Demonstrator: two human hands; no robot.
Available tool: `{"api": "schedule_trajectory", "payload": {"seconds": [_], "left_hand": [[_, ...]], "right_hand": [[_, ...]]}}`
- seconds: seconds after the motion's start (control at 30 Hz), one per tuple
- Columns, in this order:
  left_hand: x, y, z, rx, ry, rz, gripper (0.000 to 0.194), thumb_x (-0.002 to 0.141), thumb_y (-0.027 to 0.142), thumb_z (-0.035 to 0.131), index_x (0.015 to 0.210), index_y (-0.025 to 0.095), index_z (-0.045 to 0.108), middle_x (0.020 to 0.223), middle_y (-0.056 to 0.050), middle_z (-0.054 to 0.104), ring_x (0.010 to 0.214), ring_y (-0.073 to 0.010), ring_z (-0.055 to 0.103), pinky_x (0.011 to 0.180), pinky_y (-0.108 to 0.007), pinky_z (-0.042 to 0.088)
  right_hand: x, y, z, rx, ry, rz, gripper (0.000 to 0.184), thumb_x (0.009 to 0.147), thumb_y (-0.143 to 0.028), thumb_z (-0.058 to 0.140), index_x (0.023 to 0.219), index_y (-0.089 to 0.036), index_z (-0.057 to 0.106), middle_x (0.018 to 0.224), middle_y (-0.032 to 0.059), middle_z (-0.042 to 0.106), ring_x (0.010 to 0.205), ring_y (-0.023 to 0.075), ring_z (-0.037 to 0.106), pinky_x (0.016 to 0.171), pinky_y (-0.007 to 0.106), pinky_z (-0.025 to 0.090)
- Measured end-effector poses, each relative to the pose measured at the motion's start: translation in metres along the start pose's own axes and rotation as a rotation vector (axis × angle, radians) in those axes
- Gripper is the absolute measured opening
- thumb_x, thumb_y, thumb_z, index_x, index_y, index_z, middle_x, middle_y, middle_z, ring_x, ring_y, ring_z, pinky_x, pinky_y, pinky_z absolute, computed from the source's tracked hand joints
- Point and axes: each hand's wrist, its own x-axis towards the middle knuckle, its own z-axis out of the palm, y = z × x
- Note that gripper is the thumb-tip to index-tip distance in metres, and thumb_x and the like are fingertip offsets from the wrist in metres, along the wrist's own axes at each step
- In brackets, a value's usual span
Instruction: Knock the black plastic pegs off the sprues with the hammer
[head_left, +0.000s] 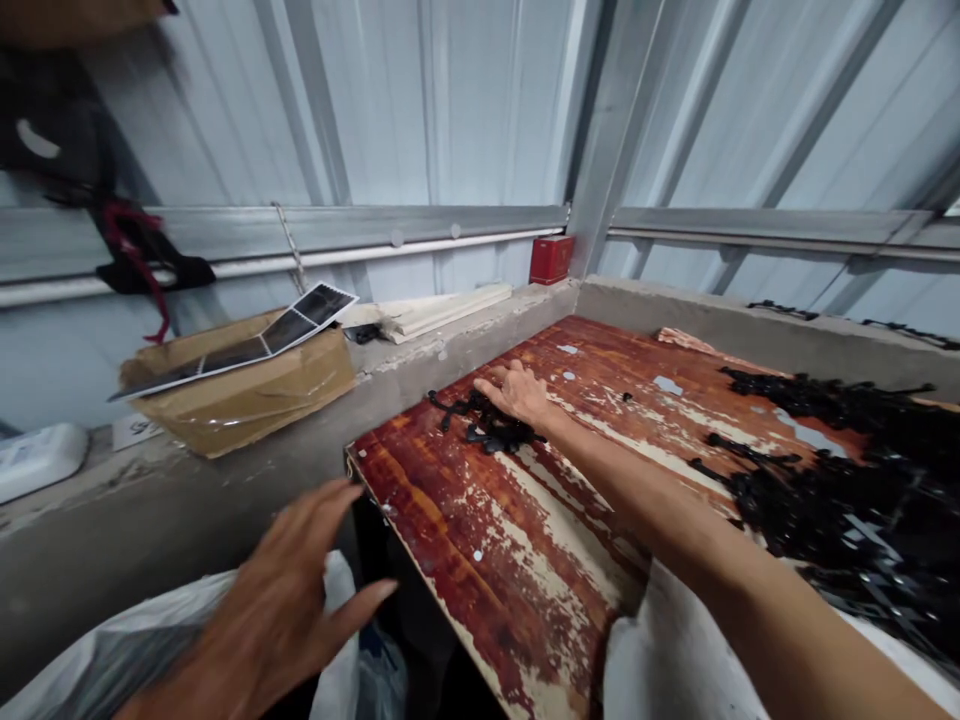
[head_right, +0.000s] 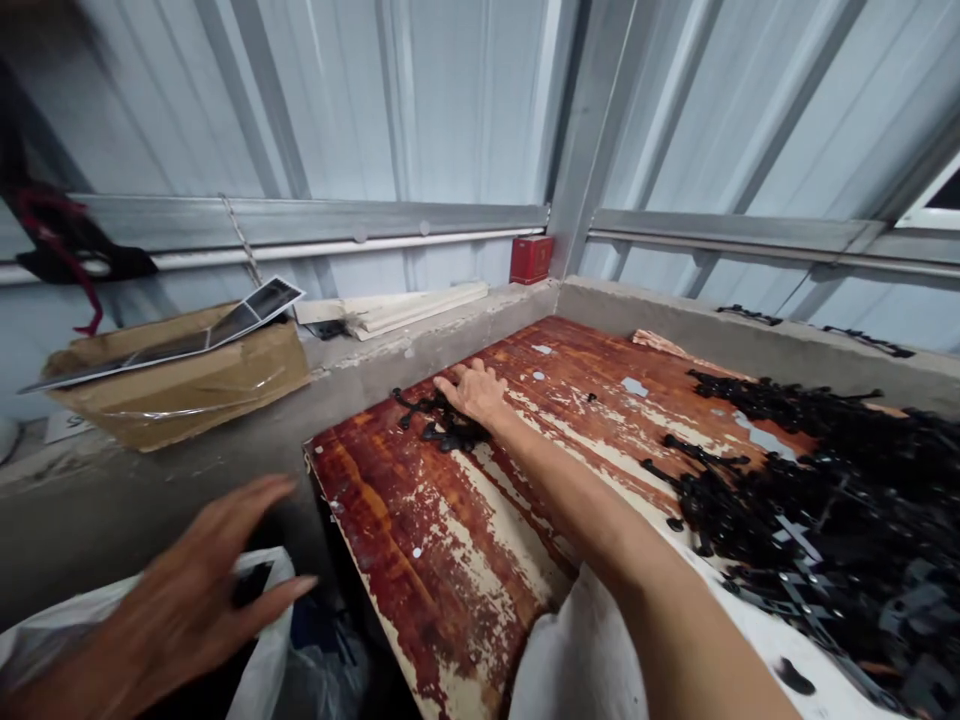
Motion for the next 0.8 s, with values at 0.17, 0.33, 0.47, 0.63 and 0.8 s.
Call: {"api": "schedule_trajectory", "payload": {"seconds": [0.17, 0.33, 0.47, 0.63, 0.8], "left_hand": [[0.122, 0.055, 0.038, -0.032, -0.406, -0.153, 0.118, 0.058, 0.07, 0.069, 0.152, 0.017, 0.023, 0.161, -0.021, 0.019, 0.146, -0.0452, 0.019, 0.112, -0.06, 0.029], [0.174, 0.057, 0.065, -0.078, -0.717, -0.08, 0.133, 0.05, 0.075, 0.068, 0.156, 0.022, 0.008, 0.164, -0.019, 0.004, 0.148, -0.0469, 0.0, 0.113, -0.066, 0.016], [0.184, 0.06, 0.074, -0.085, -0.808, 0.012, 0.136, 0.046, 0.077, 0.068, 0.155, 0.02, 0.011, 0.164, -0.019, 0.009, 0.149, -0.0435, 0.002, 0.115, -0.06, 0.015], [0.197, 0.078, 0.08, -0.067, -0.797, 0.048, 0.133, 0.042, 0.075, 0.072, 0.152, 0.022, 0.019, 0.16, -0.018, 0.023, 0.145, -0.0442, 0.016, 0.113, -0.059, 0.022], [0.199, 0.099, 0.088, -0.106, -0.707, 0.155, 0.085, 0.06, 0.054, 0.071, 0.134, 0.024, 0.045, 0.138, -0.012, 0.047, 0.128, -0.0347, 0.039, 0.105, -0.046, 0.038]], "right_hand": [[0.015, 0.0, -0.001, 0.038, -0.164, -0.108, 0.039, 0.094, -0.039, 0.058, 0.128, -0.019, 0.058, 0.137, 0.011, 0.054, 0.121, 0.028, 0.054, 0.101, 0.054, 0.043], [-0.019, 0.04, -0.015, 0.062, -0.318, -0.164, 0.076, 0.088, -0.065, 0.052, 0.151, -0.024, 0.037, 0.157, 0.0144, 0.034, 0.144, 0.0329, 0.03, 0.115, 0.05, 0.029], [-0.043, 0.066, -0.022, 0.045, -0.406, -0.107, 0.127, 0.058, -0.072, 0.076, 0.158, -0.021, 0.017, 0.161, 0.0205, 0.019, 0.145, 0.0439, 0.023, 0.112, 0.056, 0.03], [-0.045, 0.067, 0.0, 0.042, -0.365, -0.122, 0.135, 0.05, -0.059, 0.085, 0.157, -0.013, 0.015, 0.154, 0.0283, 0.027, 0.142, 0.0465, 0.026, 0.111, 0.057, 0.03], [-0.034, 0.071, 0.011, 0.14, -0.308, -0.226, 0.097, 0.06, -0.039, 0.081, 0.145, -0.016, 0.042, 0.129, 0.0158, 0.057, 0.116, 0.0334, 0.057, 0.098, 0.044, 0.047]]}}
